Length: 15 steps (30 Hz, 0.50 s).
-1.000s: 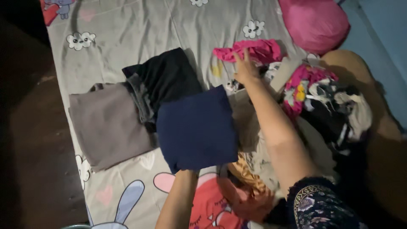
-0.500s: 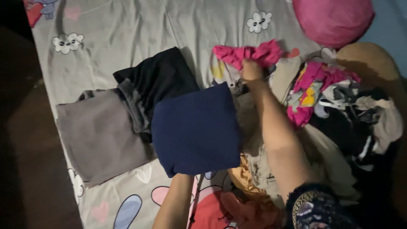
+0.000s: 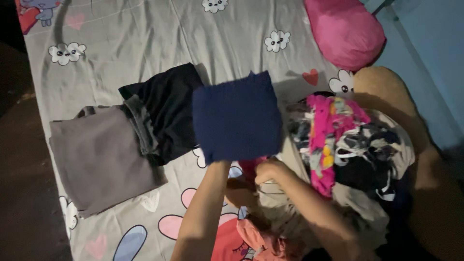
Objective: The person folds several garments on a bed, including a gray item, a black shirt, a navy blue shirt, and a pink patterned cloth. Each item is smoothed, folded into a compact rectangle, and placed in a growing stack on the bed.
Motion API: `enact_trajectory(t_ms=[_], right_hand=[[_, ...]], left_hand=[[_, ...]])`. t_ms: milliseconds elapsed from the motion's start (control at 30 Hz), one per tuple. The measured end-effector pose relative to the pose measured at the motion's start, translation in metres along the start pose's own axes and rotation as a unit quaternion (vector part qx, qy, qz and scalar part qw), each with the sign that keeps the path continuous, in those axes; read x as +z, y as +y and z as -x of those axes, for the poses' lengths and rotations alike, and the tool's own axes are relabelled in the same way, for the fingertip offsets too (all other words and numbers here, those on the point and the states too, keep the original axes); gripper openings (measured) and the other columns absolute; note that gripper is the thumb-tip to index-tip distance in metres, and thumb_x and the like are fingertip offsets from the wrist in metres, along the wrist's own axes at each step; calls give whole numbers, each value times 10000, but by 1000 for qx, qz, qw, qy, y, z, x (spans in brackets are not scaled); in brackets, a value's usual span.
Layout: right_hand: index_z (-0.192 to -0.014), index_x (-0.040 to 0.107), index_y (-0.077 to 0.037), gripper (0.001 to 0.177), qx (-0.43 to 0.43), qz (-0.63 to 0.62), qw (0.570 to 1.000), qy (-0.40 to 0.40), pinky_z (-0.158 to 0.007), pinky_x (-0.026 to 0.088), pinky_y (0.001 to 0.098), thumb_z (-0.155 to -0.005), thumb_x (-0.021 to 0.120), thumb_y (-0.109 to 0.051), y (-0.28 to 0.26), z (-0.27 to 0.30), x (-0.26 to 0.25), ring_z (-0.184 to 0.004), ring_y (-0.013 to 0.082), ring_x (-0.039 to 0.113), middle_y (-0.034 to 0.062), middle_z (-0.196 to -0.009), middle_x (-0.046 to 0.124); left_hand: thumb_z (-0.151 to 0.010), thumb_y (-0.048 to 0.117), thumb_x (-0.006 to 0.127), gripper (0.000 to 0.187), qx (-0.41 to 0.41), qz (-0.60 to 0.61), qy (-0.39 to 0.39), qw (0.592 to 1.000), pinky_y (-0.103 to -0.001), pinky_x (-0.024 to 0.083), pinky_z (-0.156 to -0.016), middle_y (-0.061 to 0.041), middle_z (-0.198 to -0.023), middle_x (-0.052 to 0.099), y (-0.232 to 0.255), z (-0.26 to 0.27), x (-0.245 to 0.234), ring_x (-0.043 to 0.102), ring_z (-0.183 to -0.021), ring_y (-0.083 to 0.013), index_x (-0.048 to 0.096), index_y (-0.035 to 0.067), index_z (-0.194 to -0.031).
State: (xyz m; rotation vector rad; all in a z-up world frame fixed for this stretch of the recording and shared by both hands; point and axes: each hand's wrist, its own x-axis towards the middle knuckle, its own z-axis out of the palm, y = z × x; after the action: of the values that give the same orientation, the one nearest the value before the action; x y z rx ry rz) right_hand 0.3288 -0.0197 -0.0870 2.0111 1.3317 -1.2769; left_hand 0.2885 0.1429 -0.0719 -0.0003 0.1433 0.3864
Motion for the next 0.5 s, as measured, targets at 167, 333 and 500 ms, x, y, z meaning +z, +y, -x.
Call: enact_trajectory(t_ms=[167,333,500], right_hand=[[-902,656,-89,448,36,-60,997,21,-735,471,363,-666,580,-463,-4,-13,-1,-826,265,608,147,-881,628],[-832,662,-55,397,-34,-83,996,-2,-694,474,376,-656,582,-402,5,-30,7,-779,266,626,153,-822,637],[-785,650,0,417,-46,-102,993,-20,-669,485,393,-648,590,-389,10,-42,4,-728,277,624,175,-782,639]], left_hand=[[-826,520,382,656,-8,54,-7,998,-464,255,-1005,-139,-1332,346,-26,-63,-17,341,-1198,-332,336,72,-1301],[-819,534,383,665,-12,78,-16,997,-471,255,-1002,-139,-1329,349,-33,-106,-31,343,-1195,-336,343,75,-1298],[-812,549,385,675,-18,92,-17,995,-477,256,-999,-139,-1326,352,-31,-116,-43,344,-1191,-340,350,78,-1294]])
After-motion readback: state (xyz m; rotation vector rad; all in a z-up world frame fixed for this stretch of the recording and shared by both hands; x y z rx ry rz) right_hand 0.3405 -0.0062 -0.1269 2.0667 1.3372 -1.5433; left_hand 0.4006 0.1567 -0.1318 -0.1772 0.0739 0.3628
